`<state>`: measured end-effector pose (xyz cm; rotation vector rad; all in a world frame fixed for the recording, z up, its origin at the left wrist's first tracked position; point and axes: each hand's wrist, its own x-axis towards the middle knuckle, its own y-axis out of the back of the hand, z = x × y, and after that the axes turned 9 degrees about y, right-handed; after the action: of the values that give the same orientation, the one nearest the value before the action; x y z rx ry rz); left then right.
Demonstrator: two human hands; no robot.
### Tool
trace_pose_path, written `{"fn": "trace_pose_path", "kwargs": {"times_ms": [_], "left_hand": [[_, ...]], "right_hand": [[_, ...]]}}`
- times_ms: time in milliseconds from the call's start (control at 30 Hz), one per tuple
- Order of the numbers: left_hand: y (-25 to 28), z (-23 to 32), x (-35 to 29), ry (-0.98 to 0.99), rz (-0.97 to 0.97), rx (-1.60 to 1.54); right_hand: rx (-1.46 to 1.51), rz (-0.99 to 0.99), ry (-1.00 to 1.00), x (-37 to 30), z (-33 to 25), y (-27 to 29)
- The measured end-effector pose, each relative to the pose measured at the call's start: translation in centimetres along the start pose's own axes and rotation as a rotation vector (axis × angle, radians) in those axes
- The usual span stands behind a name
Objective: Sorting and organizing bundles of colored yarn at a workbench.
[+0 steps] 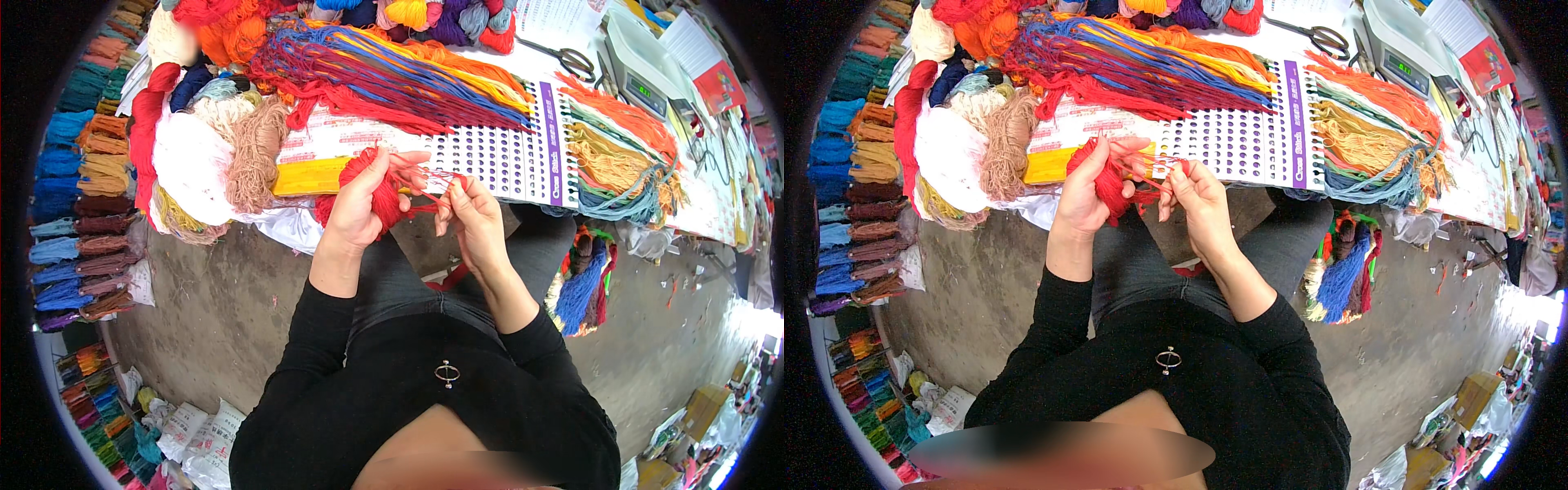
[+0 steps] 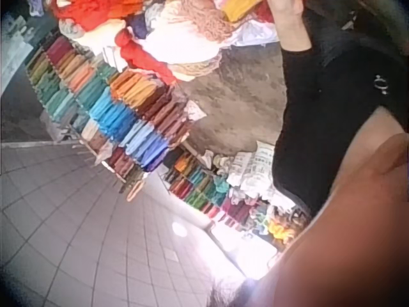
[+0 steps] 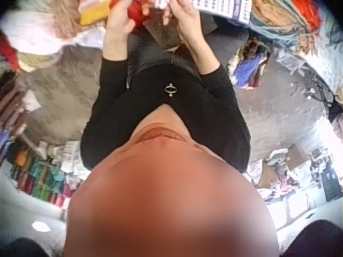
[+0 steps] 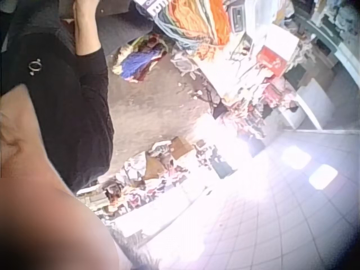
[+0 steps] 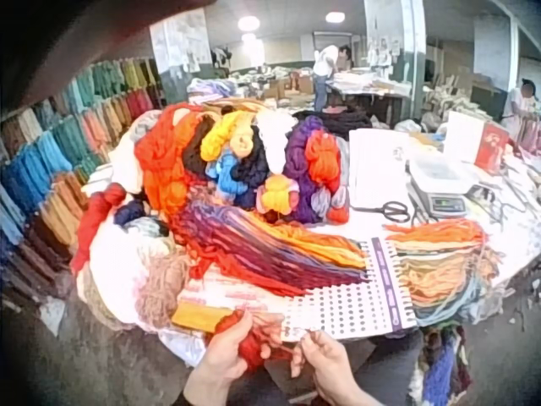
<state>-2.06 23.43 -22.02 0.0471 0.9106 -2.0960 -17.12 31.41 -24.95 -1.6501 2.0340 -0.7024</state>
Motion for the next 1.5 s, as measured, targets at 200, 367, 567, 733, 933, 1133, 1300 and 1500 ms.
{"fn": "trace_pose_path", "kwargs": {"times_ms": [200,367,567,733,933,1133,1300,1500], "left_hand": [[0.1,0.1,-0.1,0.032,-0.040,-0.078],[0.2,0.1,-0.2,0.055,-0.088,-0.081],[0.8,-0.5,0.1,0.045,-0.064,0.036],[1.0,-0.5,-0.6,0.089,-0.076,0.057],[-1.3,-0.8,-0.6,0.028,-0.089,-0.049],[-2.0,-1.5,-0.8,0.055,-0.074,0.130],[-1.7,-1.2,-0.7,0.050,-0.121,0.052],[-1.5,-1.2,-0.5,0.091,-0.135,-0.064]], "right_hand": [[0.006,0.011,-0.003,0.0,-0.1,0.0],[0.007,0.008,0.003,-0.1,-0.2,0.1],[-0.125,-0.475,-0.386,-0.7,-2.1,-1.0],[0.301,0.049,0.013,-0.1,-1.1,0.4],[-0.229,0.058,0.014,0.2,-0.7,-0.6],[-0.341,-0.083,0.121,-0.2,0.8,-2.4],[-0.268,-0.084,0.070,-0.2,0.7,-2.0],[-0.223,-0.075,0.094,-0.4,0.4,-2.0]]}}
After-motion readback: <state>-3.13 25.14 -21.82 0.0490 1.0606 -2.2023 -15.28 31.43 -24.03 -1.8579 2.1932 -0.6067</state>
